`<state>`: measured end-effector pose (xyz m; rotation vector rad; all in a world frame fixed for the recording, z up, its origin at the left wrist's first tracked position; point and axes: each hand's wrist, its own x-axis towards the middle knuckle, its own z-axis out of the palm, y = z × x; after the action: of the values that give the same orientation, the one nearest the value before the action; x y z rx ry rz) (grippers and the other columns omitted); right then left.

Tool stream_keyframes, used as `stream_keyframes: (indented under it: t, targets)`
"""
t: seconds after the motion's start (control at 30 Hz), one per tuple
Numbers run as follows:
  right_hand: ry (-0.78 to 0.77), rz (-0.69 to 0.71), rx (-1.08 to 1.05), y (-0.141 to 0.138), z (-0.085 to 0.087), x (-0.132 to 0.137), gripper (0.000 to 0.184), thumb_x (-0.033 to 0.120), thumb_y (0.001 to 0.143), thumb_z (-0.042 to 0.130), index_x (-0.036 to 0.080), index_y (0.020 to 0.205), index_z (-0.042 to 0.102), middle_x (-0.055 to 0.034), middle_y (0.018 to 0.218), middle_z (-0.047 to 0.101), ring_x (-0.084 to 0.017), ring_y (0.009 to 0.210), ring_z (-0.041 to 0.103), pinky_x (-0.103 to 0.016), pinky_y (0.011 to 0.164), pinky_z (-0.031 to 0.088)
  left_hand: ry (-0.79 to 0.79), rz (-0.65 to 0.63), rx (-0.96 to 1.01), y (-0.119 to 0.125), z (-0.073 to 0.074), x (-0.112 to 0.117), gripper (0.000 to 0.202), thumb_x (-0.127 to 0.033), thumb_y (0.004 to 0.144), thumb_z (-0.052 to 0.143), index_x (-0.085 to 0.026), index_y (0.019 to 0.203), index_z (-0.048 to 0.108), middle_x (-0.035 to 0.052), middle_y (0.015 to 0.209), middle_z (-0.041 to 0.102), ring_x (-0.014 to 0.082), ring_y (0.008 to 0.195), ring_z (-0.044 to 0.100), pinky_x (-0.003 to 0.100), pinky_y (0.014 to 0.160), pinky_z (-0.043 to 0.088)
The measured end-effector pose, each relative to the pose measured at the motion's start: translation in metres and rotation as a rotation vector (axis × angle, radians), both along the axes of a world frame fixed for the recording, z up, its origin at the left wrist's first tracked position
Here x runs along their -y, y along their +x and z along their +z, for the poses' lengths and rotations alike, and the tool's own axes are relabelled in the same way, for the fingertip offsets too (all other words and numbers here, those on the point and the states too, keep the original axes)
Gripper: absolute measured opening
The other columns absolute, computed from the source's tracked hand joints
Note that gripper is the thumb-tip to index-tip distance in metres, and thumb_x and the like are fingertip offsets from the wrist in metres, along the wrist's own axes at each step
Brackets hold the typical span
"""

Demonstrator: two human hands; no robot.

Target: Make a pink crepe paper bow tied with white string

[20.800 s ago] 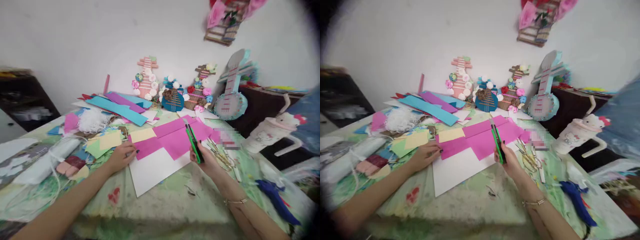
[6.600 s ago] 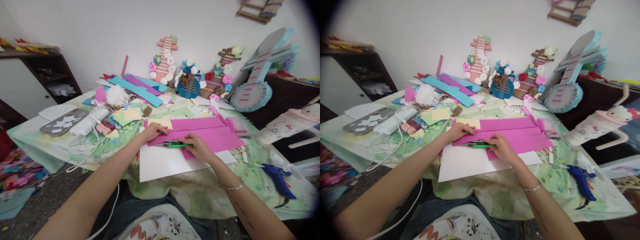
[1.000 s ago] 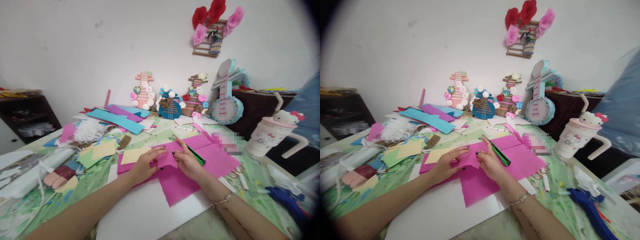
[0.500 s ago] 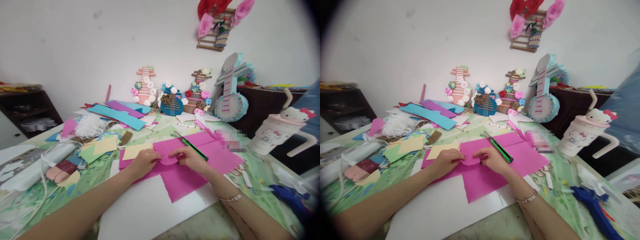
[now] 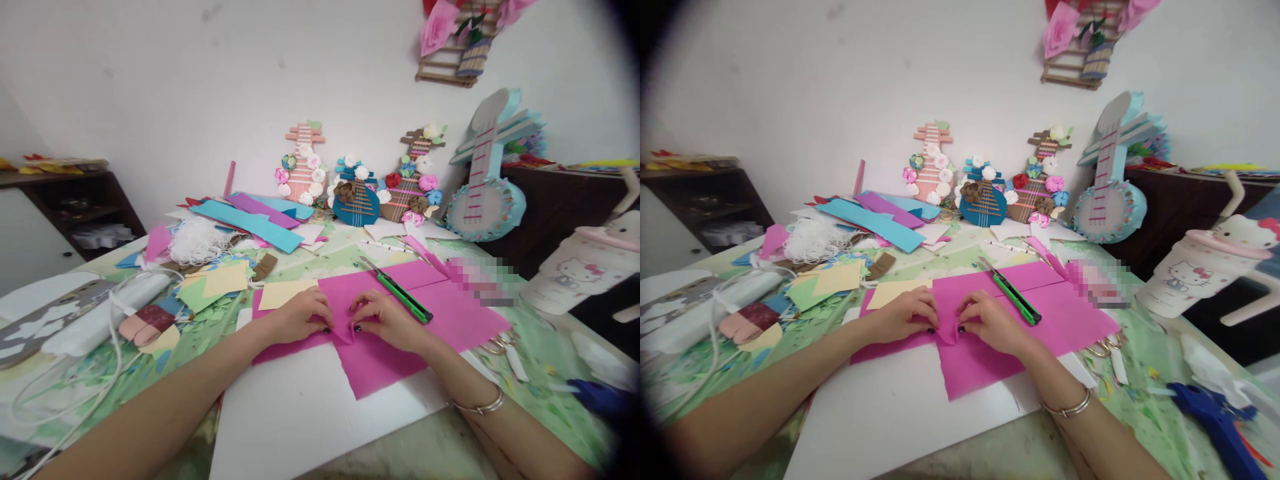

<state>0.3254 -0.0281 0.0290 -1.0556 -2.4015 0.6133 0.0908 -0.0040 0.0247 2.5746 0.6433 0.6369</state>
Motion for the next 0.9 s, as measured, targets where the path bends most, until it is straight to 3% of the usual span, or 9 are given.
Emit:
stream_keyframes:
  t: [0.3, 0.7, 0.9]
  targets:
    - [-0.109, 0.003, -0.085, -0.0043, -0.0018, -0.0002, 0.019, 0.008, 0.081, 0.056, 0.017, 0.080, 0.073, -0.0047, 0.082, 0.069, -0.016, 0.077, 0.060, -0.028, 0.073, 0.046, -0.168, -0.136, 0.017, -0.0015, -0.0025, -0.0024, 0.010, -0.018, 0.081, 0.063, -0.021, 0.083, 0.072, 0.0017, 0.083, 0.068, 0.0139, 0.083, 0.055, 0.025, 0.082, 0.040]
    - [-0.226, -0.102, -0.245, -0.0092, -0.0046, 0.0011, 0.016, 0.006, 0.076, 0.058, 0.015, 0.080, 0.070, -0.0032, 0.078, 0.070, -0.015, 0.072, 0.062, -0.026, 0.067, 0.047, -0.104, 0.091, -0.007, 0.0041, -0.0047, -0.0008, 0.012, -0.022, 0.086, 0.053, -0.017, 0.080, 0.062, 0.0017, 0.080, 0.062, 0.0150, 0.080, 0.052, 0.028, 0.078, 0.038]
    - [-0.150, 0.015, -0.201, -0.0089, -0.0005, 0.0025, 0.018, 0.005, 0.077, 0.058, 0.017, 0.074, 0.071, -0.0018, 0.074, 0.069, -0.014, 0.074, 0.060, -0.025, 0.071, 0.046, -0.090, 0.084, -0.005, 0.0067, -0.0039, 0.0020, 0.016, -0.025, 0.086, 0.053, -0.016, 0.075, 0.060, 0.0023, 0.075, 0.061, 0.0157, 0.078, 0.050, 0.028, 0.077, 0.038]
